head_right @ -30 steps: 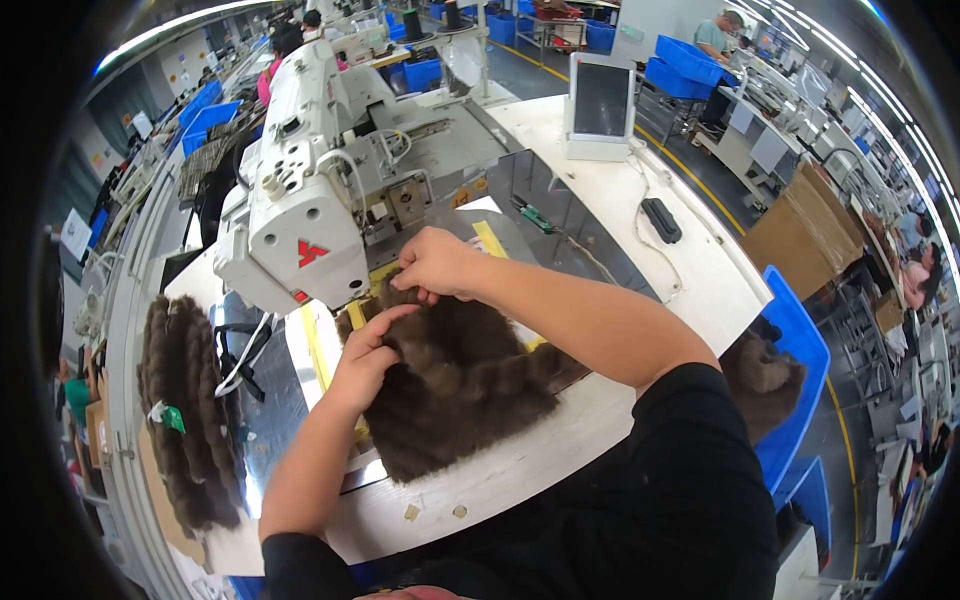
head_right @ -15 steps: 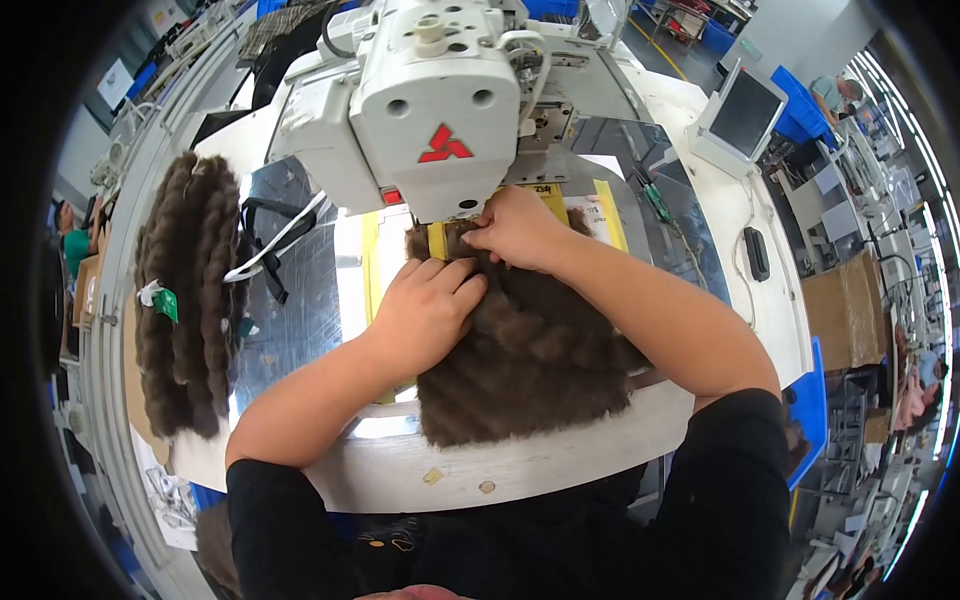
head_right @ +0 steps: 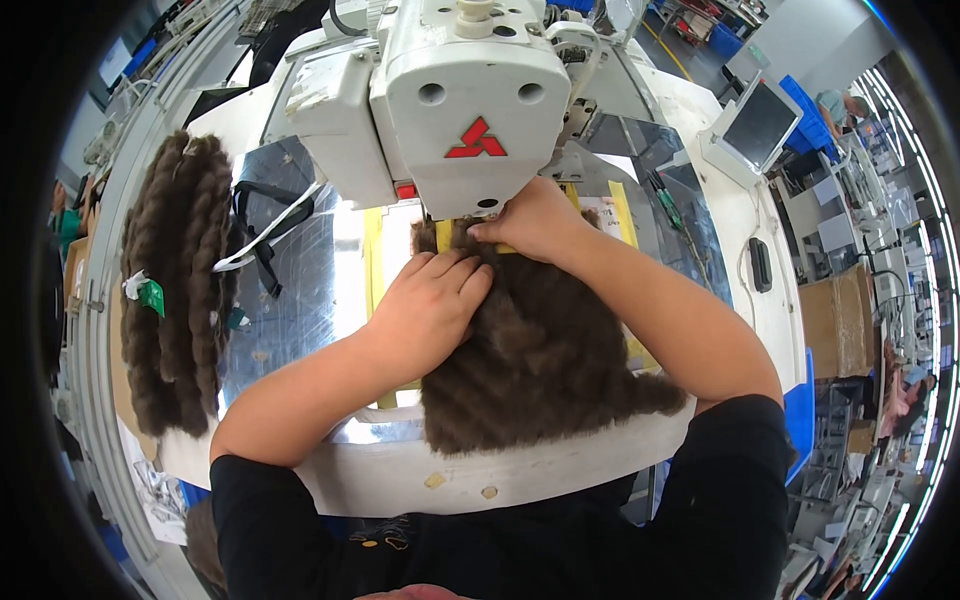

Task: Attaching straps to pieces of faux fur fabric using an industrial sewing machine.

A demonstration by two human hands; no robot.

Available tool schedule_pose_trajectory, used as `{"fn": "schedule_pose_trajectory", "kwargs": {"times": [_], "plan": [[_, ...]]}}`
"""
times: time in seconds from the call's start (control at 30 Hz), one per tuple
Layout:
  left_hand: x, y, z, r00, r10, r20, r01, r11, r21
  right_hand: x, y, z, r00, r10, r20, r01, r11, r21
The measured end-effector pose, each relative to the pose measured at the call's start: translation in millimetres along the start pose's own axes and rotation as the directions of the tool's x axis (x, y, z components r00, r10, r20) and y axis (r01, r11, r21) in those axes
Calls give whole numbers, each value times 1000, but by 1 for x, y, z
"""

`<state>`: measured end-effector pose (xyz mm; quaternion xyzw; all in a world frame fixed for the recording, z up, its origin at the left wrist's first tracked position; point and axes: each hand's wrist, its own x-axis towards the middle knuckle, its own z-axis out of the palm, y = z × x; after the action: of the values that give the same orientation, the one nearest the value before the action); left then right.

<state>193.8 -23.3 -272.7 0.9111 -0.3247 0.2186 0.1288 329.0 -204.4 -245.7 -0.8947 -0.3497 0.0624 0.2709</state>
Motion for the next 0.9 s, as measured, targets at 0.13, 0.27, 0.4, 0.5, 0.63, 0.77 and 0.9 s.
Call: {"fn": "schedule_pose_trajectory", "kwargs": {"times": [0.13, 0.27, 0.4, 0.5, 0.63, 0.77, 0.9], "plan": [[0, -7, 3, 993, -3, 120, 5, 1000, -14, 10, -18, -11, 977, 153, 148, -161, 986, 46], [9, -6, 5, 985, -29, 170, 27, 1000, 12, 11, -20, -22, 957, 228, 181, -254, 957, 136], [7, -9, 4, 996, -20, 86, 17, 999, 37, 17, -16, -13, 906, 340, 252, -393, 896, 206], [7, -9, 4, 994, -21, 104, 18, 1000, 24, 17, -7, -6, 935, 262, 240, -324, 905, 275], [10, -10, 8, 992, -55, 111, 54, 998, 14, 15, -3, -9, 893, 336, 298, -430, 833, 349], [11, -13, 7, 988, -81, 131, 77, 996, 36, 16, -7, -12, 894, 330, 302, -423, 842, 333], [12, -17, 7, 992, -82, 92, 74, 994, 82, 16, -7, -13, 889, 349, 298, -443, 822, 357]]}}
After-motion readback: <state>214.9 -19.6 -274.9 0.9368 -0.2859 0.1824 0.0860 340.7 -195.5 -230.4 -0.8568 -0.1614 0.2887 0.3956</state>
